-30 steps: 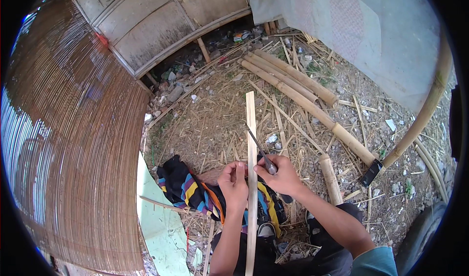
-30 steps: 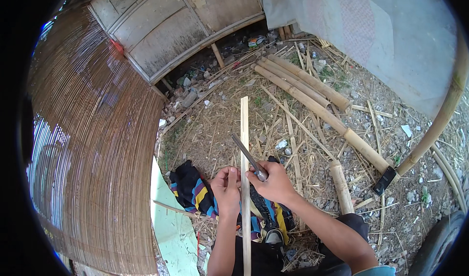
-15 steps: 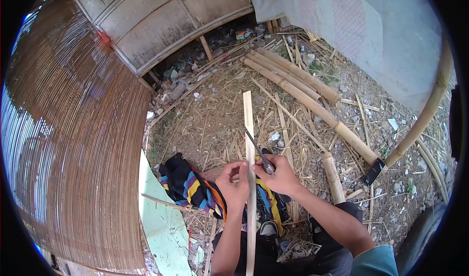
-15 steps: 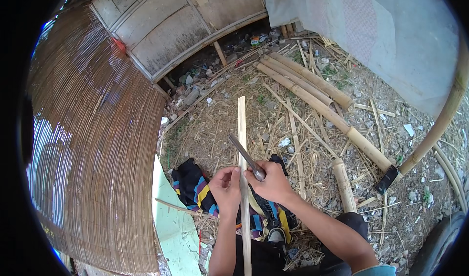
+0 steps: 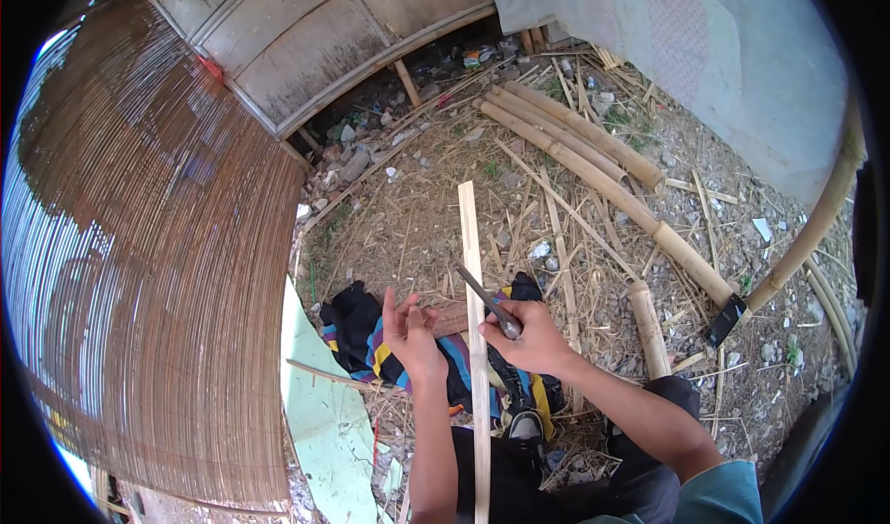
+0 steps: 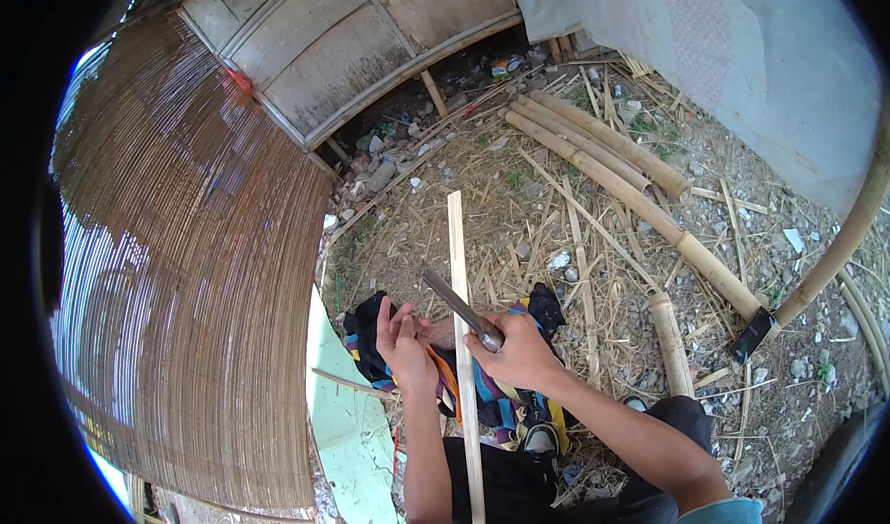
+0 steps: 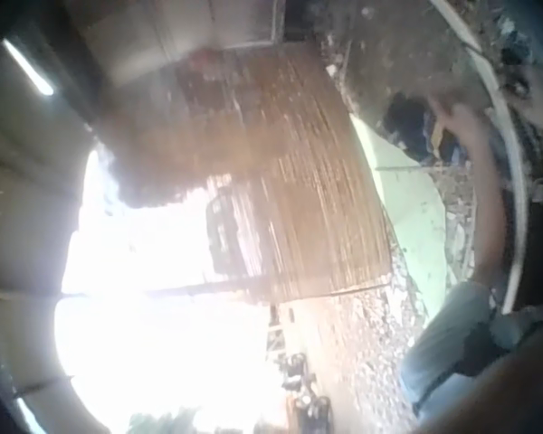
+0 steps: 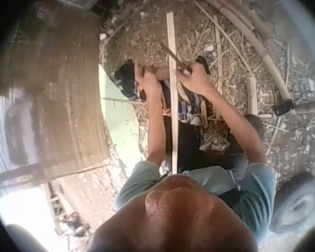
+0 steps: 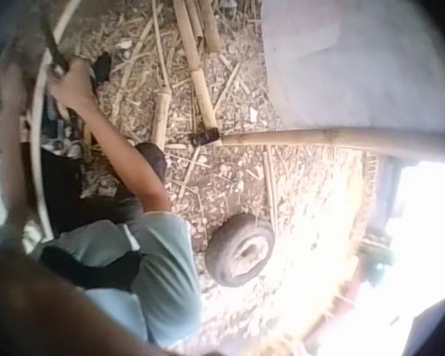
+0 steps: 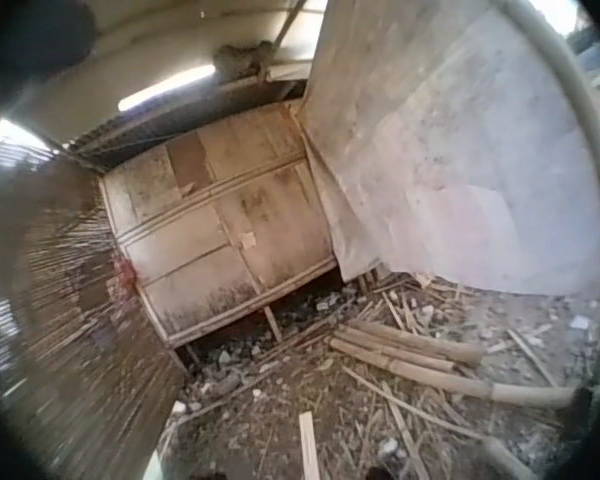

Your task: Stripping or thinning a piece of bamboo using a knife.

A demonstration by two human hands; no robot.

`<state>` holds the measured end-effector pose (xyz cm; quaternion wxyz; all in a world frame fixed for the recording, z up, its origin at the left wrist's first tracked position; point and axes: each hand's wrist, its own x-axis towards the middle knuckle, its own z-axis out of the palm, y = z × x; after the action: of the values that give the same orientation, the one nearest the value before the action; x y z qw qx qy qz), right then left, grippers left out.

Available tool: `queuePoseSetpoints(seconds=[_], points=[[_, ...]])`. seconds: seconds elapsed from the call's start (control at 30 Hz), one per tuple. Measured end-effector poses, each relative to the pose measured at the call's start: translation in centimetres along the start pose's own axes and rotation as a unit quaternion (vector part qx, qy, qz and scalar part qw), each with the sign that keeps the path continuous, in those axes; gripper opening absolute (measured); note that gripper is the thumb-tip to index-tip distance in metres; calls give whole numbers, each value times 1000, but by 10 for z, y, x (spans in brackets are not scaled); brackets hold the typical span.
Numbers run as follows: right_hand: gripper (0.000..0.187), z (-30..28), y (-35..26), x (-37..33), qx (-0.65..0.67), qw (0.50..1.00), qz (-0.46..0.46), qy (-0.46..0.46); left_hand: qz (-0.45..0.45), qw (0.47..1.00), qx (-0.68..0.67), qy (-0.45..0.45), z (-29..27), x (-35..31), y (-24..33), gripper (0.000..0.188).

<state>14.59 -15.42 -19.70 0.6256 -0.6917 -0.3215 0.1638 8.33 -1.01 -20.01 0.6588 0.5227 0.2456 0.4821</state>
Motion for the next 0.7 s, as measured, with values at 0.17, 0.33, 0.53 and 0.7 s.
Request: queuePoseSetpoints(seconds=[0.17, 0.33, 0.53, 0.7], points=[[24, -3, -3, 0, 10, 999, -1, 34, -96, 987, 65, -113, -12, 2, 4, 27], [18, -18, 0, 12, 49, 993, 15, 109, -198, 914, 147, -321, -2, -17, 1, 33], [21, -42, 8, 28, 109, 976, 44, 183, -307, 838, 57, -448, 26, -54, 7, 28], [38, -58, 7, 22, -115, 984, -26, 136, -250, 889, 67, -378, 28, -54, 0, 22]])
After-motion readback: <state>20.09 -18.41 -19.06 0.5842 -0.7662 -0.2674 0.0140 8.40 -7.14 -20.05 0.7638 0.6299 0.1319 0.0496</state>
